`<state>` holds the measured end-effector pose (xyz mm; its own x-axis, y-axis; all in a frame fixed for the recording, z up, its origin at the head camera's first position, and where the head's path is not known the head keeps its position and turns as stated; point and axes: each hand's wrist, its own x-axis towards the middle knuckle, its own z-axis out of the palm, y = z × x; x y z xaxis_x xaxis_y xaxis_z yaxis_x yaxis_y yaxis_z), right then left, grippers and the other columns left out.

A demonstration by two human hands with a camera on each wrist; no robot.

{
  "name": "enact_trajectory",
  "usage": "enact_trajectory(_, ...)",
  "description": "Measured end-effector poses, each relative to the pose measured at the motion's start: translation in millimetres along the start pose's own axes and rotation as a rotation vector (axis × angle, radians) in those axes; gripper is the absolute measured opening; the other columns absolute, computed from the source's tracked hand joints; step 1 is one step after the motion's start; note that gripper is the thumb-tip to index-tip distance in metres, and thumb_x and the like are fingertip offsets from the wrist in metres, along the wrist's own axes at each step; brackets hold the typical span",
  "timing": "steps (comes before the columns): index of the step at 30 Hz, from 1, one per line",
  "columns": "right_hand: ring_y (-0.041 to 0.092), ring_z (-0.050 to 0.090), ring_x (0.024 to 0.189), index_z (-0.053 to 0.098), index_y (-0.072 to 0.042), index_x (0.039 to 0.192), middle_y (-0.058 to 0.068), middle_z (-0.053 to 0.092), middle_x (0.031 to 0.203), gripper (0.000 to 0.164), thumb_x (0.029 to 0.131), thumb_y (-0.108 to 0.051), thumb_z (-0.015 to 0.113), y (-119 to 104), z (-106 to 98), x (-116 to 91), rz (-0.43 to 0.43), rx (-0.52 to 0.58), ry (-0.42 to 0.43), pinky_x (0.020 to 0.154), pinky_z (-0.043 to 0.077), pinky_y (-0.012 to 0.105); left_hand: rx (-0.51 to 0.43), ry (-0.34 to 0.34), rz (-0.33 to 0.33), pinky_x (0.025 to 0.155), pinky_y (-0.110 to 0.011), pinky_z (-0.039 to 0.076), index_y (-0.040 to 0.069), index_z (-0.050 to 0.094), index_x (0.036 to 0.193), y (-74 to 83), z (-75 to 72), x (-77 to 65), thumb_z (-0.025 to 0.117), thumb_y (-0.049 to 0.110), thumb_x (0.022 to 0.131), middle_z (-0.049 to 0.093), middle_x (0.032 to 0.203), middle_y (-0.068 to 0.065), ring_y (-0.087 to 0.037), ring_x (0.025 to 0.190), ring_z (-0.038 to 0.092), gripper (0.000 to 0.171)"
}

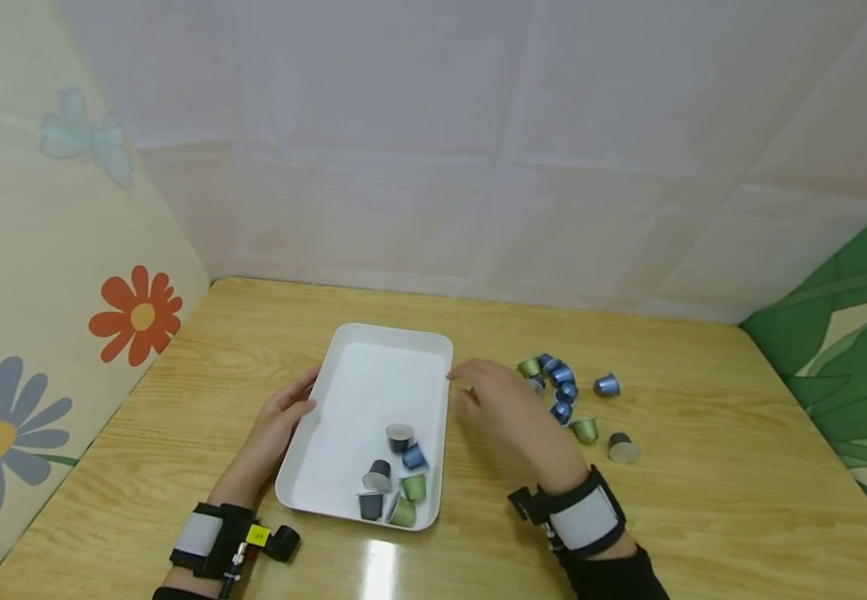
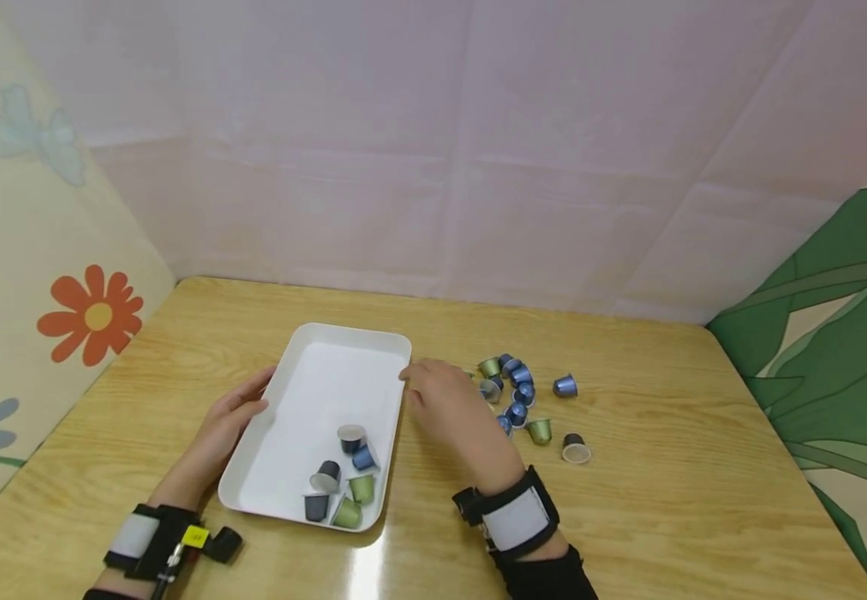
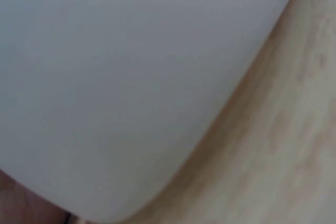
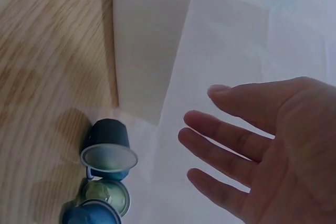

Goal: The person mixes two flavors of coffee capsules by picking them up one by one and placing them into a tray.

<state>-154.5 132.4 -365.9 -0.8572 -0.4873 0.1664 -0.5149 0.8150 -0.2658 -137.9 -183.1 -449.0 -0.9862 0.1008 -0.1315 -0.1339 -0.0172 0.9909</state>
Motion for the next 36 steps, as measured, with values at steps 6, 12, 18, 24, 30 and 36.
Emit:
enact_trajectory(6, 0.027, 0.064, 0.105, 0.069, -0.006, 0.118, 0.010, 0.067, 0.114, 0.028, 0.091, -0.008, 0.071, 7, 4, 3, 0.077, -0.076, -0.041, 0.088, 0.052, 0.040, 0.001, -0.008, 0.000, 0.100, -0.023, 0.040, 0.009, 0.031, 0.155, 1.4, -0.3, -1.1, 0.040, 0.009, 0.104, 0.029, 0.160, -0.010, -0.025, 0.142, 0.031, 0.052)
enact_trajectory(12, 0.028, 0.063, 0.105, 0.069, -0.006, 0.116, 0.010, 0.066, 0.112, 0.028, 0.089, -0.011, 0.074, 15, 10, 3, 0.104, -0.100, -0.046, 0.088, 0.052, 0.042, -0.001, -0.011, 0.014, 0.097, -0.019, 0.041, 0.008, 0.032, 0.155, 0.0, -0.6, -0.3, 0.040, 0.009, 0.104, 0.030, 0.159, -0.010, -0.024, 0.142, 0.031, 0.052)
enact_trajectory(18, 0.029, 0.063, 0.103, 0.068, -0.005, 0.117, 0.010, 0.066, 0.110, 0.031, 0.087, -0.009, 0.075, 21, 15, 3, 0.109, -0.098, -0.051, 0.088, 0.052, 0.042, 0.002, -0.008, 0.022, 0.094, -0.016, 0.041, 0.007, 0.032, 0.155, -0.7, -0.1, -0.1, 0.041, 0.008, 0.104, 0.030, 0.159, -0.010, -0.024, 0.142, 0.032, 0.052)
enact_trajectory(24, 0.030, 0.062, 0.107, 0.068, -0.006, 0.117, 0.011, 0.066, 0.114, 0.032, 0.087, -0.010, 0.076, 25, 18, 3, 0.141, -0.087, -0.071, 0.090, 0.051, 0.044, 0.005, -0.004, 0.016, 0.095, -0.017, 0.041, 0.008, 0.032, 0.155, -0.7, 0.0, -0.5, 0.041, 0.009, 0.104, 0.030, 0.159, -0.010, -0.024, 0.142, 0.031, 0.052)
enact_trajectory(30, 0.030, 0.063, 0.104, 0.068, -0.008, 0.118, 0.010, 0.066, 0.115, 0.033, 0.087, -0.014, 0.077, 28, 22, 3, 0.159, -0.104, -0.095, 0.088, 0.052, 0.045, -0.008, -0.008, 0.016, 0.093, -0.016, 0.042, 0.008, 0.032, 0.155, -0.8, 0.1, -0.9, 0.041, 0.009, 0.104, 0.030, 0.159, -0.010, -0.025, 0.141, 0.032, 0.052)
enact_trajectory(36, 0.031, 0.064, 0.102, 0.066, -0.007, 0.119, 0.011, 0.066, 0.113, 0.033, 0.088, -0.016, 0.076, 29, 23, 3, 0.180, -0.102, -0.139, 0.085, 0.053, 0.045, -0.020, -0.012, 0.015, 0.093, -0.016, 0.042, 0.008, 0.032, 0.155, -0.2, 0.0, -0.7, 0.040, 0.009, 0.104, 0.030, 0.159, -0.010, -0.025, 0.141, 0.032, 0.052)
